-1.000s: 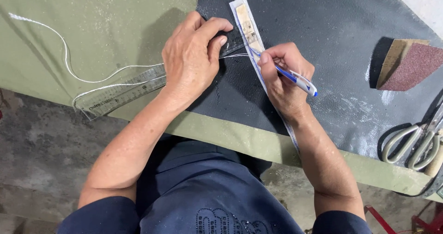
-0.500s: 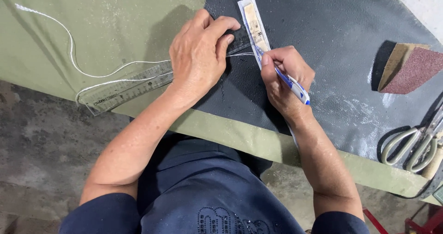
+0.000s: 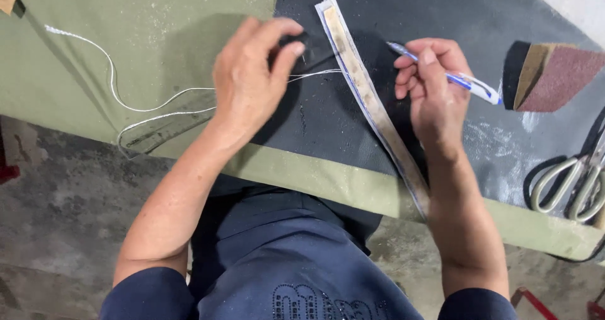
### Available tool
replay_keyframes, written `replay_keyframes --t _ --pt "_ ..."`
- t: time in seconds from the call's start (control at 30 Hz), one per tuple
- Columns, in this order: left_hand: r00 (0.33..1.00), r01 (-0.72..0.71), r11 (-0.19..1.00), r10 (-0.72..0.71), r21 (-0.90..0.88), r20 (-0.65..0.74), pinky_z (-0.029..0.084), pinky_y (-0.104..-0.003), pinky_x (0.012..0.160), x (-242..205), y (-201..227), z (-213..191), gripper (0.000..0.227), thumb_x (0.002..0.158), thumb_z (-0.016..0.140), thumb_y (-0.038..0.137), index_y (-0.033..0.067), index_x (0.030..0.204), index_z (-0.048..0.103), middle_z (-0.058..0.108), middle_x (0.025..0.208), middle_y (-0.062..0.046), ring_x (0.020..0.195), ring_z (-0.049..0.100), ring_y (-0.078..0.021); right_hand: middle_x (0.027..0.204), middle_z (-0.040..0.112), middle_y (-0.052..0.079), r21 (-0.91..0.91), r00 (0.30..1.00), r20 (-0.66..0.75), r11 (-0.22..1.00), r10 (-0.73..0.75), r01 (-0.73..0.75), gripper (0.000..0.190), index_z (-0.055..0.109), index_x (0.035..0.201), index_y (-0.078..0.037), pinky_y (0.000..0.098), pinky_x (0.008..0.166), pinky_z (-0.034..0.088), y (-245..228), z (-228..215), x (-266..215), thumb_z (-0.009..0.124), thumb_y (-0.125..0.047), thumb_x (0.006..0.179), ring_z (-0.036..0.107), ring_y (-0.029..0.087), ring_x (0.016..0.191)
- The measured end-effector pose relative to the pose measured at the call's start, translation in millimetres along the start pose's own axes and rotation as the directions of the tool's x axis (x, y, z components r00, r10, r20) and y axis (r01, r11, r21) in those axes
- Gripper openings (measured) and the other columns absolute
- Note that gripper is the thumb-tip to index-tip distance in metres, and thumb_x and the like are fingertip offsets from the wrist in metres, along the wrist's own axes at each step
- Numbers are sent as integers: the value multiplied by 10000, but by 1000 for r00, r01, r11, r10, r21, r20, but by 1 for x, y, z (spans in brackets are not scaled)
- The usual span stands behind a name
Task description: Sanding a leather strip and marking it with a pen and ruler for preparation.
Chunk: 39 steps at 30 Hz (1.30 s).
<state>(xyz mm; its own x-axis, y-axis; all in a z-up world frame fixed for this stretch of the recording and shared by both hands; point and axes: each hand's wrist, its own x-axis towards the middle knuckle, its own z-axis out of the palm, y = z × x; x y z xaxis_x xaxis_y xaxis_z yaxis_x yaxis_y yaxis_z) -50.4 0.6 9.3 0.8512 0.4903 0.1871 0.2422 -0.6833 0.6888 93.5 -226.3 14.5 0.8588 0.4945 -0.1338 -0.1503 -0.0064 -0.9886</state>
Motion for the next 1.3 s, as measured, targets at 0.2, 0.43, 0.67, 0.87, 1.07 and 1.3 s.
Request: replay_keyframes --t 0.2,0.43,0.67,0.87,1.07,1.3 --pt "972 -164 975 186 147 -147 495 -432 675 29 -26 -43 99 1081 690 207 135 1132 735 611 972 -76 736 656 -231 969 690 108 -226 994 -36 970 -103 92 265 599 1212 -39 218 637 516 -16 -37 -69 609 -274 1091 620 102 722" --pt "913 -278 884 365 375 -182 389 -479 633 70 -103 -35 434 1096 854 175 79 800 551 619 768 -100 724 540 -353 1039 641 198 -548 920 -294 834 -258 59 198 580 1284 46 292 810 561 17 -75 -176 482 -108 1207 640 214 863" --pt "869 -447 831 492 331 -61 410 -547 876 58 -10 -18 302 1088 610 307 66 1242 706 552 1245 -125 1123 533 -369 1182 656 201 -876 920 -149 479 -362 47 484 582 1319 54 391 914 471 30 -79 -218 837 -106 940 592 284 979" --pt "671 -716 698 679 20 298 288 -456 934 50 18 26 418 948 829 98 197 1323 670 686 1282 -12 1209 572 -301 1136 658 145 -918 917 -59 383 -394 106 388 614 1205 20 444 947 419 34 -72 -212 791 -246 984 550 320 971" --pt "603 -735 674 700 -76 383 311 -430 939 59 21 22 486 781 915 82 163 1186 659 559 1022 -18 953 533 -251 1055 620 150 -883 943 -55 456 -327 106 431 573 1201 4 400 842 462 34 -93 -208 813 -253 951 560 291 936" --pt "557 -585 798 524 -143 645 363 -411 792 62 23 8 132 913 792 200 187 984 681 464 995 -23 918 422 -238 1027 660 155 -851 960 132 469 -245 236 273 618 1122 7 328 667 461 3 -117 -179 809 -101 960 571 200 756"
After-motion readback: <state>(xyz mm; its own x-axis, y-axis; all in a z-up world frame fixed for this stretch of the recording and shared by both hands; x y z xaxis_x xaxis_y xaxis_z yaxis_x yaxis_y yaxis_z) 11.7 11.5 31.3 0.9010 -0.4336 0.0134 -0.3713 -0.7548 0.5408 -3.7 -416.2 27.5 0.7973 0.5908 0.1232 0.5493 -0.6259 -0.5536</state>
